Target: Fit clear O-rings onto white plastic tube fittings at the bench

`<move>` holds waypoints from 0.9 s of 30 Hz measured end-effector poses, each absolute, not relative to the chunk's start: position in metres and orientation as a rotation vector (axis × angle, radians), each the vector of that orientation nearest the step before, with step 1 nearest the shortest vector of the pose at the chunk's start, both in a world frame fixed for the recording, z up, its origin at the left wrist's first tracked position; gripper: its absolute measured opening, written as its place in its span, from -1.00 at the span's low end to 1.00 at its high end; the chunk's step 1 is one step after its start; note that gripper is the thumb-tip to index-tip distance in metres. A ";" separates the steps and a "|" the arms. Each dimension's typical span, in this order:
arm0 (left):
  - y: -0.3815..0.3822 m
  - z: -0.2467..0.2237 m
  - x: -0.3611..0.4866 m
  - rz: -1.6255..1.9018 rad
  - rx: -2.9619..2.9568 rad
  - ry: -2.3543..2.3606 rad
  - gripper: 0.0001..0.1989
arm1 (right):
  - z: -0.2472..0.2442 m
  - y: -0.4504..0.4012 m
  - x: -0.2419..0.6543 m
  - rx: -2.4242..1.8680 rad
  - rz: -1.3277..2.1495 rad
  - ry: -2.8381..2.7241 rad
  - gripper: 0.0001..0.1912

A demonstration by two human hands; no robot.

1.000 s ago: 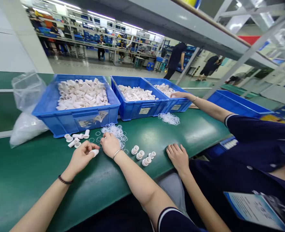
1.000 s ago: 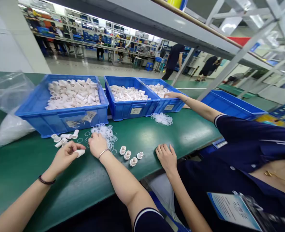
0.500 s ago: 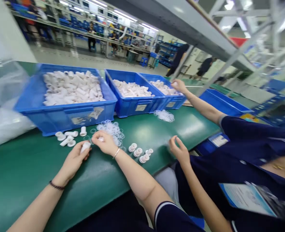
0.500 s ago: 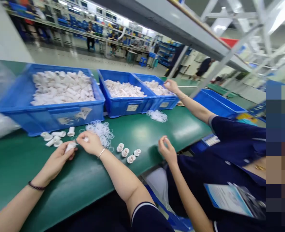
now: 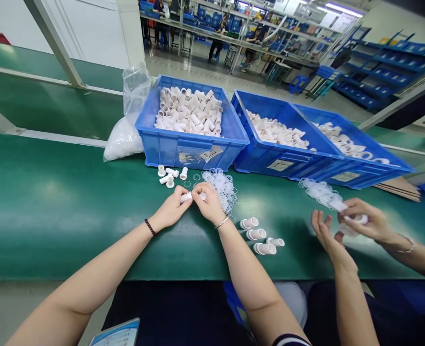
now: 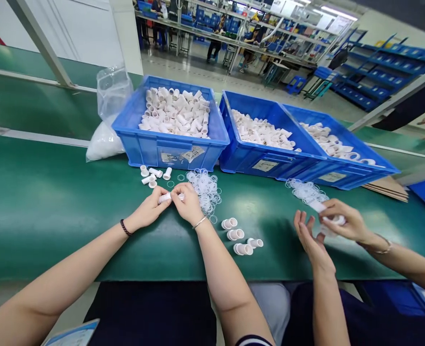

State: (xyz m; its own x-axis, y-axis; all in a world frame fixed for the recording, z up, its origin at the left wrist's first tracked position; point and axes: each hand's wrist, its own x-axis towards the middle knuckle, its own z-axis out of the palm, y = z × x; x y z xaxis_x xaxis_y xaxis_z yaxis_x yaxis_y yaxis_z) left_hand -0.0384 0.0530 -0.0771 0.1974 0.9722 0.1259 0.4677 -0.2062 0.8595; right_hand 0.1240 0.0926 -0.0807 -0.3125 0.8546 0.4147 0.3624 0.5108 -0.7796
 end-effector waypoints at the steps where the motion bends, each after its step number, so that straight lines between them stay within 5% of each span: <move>1: 0.053 -0.075 -0.039 0.908 1.828 1.344 -0.85 | -0.080 0.093 0.125 -1.008 0.713 -1.905 -0.91; 9: 0.053 -0.069 -0.043 0.856 2.175 1.281 -0.94 | -0.077 0.098 0.133 -0.976 0.786 -2.031 -0.90; 15: 0.053 -0.081 -0.035 1.118 1.609 1.183 -0.77 | -0.078 0.099 0.132 -1.022 1.027 -1.900 -0.87; 22: 0.053 -0.075 -0.023 1.196 0.802 0.906 -0.81 | -0.082 0.093 0.125 -1.073 1.447 -1.552 -0.73; 27: 0.052 -0.072 -0.022 1.160 0.705 0.860 -0.79 | -0.084 0.092 0.119 -1.111 1.349 -1.567 -0.75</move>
State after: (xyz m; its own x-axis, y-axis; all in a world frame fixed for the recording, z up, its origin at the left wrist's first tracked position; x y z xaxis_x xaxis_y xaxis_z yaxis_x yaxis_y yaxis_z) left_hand -0.0217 0.0522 -0.0720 0.1637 0.9646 -0.2067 -0.4784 0.2609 0.8385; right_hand 0.1187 0.0922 -0.0835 -0.3199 0.9474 0.0132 0.1275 0.0568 -0.9902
